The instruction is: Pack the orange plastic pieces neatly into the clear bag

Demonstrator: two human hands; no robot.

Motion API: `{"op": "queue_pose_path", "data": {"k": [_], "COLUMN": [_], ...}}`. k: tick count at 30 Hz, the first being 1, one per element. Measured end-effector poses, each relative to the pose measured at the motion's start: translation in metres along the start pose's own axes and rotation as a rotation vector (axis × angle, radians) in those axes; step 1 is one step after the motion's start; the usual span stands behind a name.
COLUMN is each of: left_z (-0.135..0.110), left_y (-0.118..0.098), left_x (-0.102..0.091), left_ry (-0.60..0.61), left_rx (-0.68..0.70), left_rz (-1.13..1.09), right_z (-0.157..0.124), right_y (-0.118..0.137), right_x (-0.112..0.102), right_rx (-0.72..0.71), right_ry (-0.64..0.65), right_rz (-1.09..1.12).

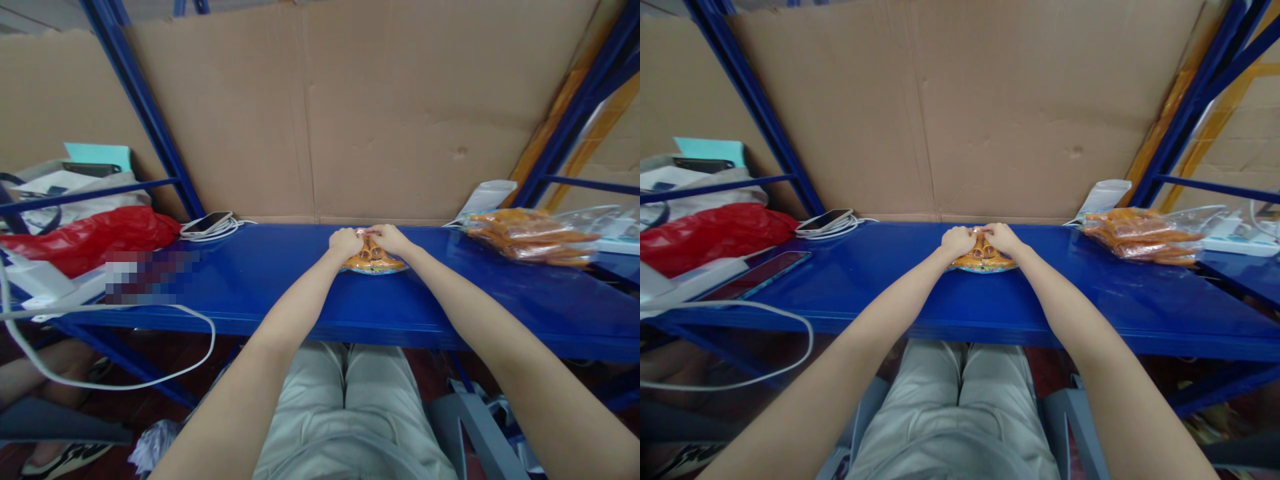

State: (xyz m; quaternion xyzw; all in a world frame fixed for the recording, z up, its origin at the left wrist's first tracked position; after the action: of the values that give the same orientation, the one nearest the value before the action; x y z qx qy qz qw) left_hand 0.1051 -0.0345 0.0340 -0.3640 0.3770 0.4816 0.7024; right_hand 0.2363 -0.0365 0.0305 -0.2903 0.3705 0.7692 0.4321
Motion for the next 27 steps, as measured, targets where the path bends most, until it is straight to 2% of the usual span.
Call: {"op": "queue_pose_path", "data": {"k": [6,10,13,17,24,27], "left_z": [-0.001,-0.001,-0.002,-0.003,-0.004,-0.004], "left_y": [-0.002,-0.002,-0.002,-0.001,-0.001,-0.002], "left_x": [-0.002,-0.002,-0.003,-0.003,-0.005,-0.005], "left_ry": [0.038,0.029,0.003,-0.025,-0.028,-0.025], "left_rx": [0.001,0.007,-0.005,-0.013,-0.029,-0.027], "left_rz": [0.006,0.023,0.030,0.030,0.038,0.035], "right_z": [0.002,0.001,-0.002,-0.005,-0.009,-0.011], "right_y": [-0.007,-0.006,-0.005,-0.001,0.008,0.008], "right_x": [0.009,0.010,0.009,0.005,-0.011,-0.012], "right_rx": [0.078,0.042,0.027,0.098,0.085,0.119], "right_ry": [0.038,0.060,0.024,-0.015,0.108,0.123], "right_rz": [0.252,0.298,0.214,0.017,-0.269,-0.269]}}
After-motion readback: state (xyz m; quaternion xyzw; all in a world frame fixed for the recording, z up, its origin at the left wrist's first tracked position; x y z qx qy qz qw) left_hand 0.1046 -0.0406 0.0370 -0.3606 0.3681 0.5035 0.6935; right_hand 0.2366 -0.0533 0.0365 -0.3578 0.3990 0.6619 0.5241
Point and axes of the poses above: each hand's wrist, its own z-axis towards the middle knuckle, its own x-axis out of the palm, y = z × x, the point moved 2 cm from there along z, towards the middle knuckle, and after that the axes turned 13 degrees about -y, right-handed, at the moved point
